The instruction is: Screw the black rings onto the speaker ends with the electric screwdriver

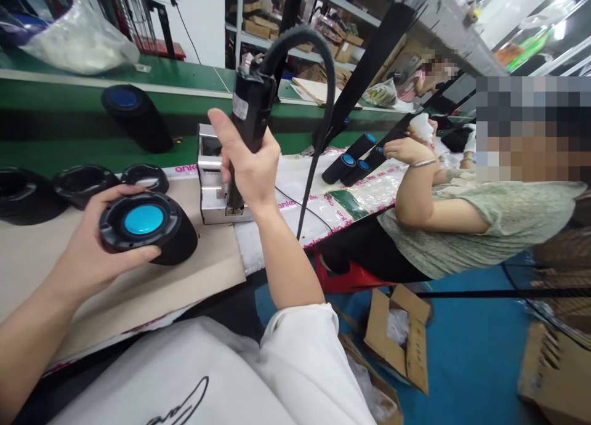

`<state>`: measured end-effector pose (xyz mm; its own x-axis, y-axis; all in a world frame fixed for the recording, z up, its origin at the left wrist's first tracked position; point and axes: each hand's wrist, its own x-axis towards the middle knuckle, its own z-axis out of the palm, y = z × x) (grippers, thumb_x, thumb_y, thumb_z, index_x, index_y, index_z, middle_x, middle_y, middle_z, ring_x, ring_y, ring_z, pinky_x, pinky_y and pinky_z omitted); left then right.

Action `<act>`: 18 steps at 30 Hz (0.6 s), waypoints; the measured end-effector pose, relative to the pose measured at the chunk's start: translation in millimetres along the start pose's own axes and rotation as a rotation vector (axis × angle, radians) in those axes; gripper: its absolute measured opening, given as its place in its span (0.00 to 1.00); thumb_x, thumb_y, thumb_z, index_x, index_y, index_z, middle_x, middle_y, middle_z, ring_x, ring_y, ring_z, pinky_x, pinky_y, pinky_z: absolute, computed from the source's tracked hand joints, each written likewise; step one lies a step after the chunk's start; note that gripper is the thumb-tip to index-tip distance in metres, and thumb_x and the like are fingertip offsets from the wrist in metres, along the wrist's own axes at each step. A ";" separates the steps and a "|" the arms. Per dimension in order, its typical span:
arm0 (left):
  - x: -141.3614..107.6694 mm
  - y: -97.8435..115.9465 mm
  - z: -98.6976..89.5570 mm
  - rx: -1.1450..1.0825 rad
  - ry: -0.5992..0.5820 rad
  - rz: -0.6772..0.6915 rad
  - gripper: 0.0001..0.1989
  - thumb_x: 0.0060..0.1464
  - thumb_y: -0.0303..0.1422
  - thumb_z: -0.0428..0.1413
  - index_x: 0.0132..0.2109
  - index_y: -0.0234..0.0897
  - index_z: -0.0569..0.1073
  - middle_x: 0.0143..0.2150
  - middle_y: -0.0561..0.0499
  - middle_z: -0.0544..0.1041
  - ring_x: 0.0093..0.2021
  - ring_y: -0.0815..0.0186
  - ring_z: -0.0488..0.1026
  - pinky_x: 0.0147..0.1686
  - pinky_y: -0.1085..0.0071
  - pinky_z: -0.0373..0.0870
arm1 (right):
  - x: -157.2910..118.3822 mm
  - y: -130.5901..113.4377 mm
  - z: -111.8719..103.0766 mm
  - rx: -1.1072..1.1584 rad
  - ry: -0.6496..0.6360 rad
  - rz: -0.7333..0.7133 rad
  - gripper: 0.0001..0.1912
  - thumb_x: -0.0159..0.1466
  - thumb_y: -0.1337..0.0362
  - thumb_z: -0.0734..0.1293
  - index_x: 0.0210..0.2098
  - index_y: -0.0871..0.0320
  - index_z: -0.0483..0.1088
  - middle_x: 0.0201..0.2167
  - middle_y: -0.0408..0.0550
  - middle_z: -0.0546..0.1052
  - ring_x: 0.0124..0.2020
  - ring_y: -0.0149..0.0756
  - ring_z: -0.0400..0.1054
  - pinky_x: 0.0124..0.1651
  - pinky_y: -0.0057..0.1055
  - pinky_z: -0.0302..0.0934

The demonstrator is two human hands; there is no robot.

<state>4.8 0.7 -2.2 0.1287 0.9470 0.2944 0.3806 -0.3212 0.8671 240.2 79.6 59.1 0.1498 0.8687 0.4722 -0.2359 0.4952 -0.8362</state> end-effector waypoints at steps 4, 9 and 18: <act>-0.3 -0.8 0.2 0.001 -0.006 0.027 0.42 0.49 0.44 0.72 0.67 0.39 0.67 0.66 0.40 0.75 0.63 0.46 0.76 0.62 0.50 0.77 | -1.8 -8.5 -2.4 0.056 0.029 -0.017 0.28 0.64 0.41 0.79 0.30 0.54 0.66 0.18 0.36 0.68 0.13 0.29 0.61 0.14 0.29 0.53; -0.4 -2.5 1.2 0.005 -0.005 0.034 0.43 0.49 0.43 0.72 0.68 0.40 0.67 0.67 0.40 0.74 0.64 0.46 0.76 0.62 0.49 0.76 | 0.8 -14.6 4.3 0.015 0.098 -0.168 0.27 0.63 0.42 0.80 0.31 0.53 0.66 0.20 0.36 0.69 0.15 0.28 0.62 0.16 0.29 0.54; -0.8 -4.8 1.6 0.012 0.001 0.028 0.43 0.48 0.45 0.72 0.68 0.42 0.68 0.66 0.41 0.75 0.63 0.45 0.77 0.62 0.47 0.77 | -8.0 6.8 -2.3 -0.020 -0.029 0.042 0.27 0.63 0.44 0.81 0.31 0.54 0.66 0.18 0.36 0.68 0.14 0.29 0.61 0.15 0.28 0.53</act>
<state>4.3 1.4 -7.2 0.1385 0.9377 0.3187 0.3875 -0.3475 0.8539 239.6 76.0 49.0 0.1121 0.8887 0.4445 -0.2226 0.4584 -0.8604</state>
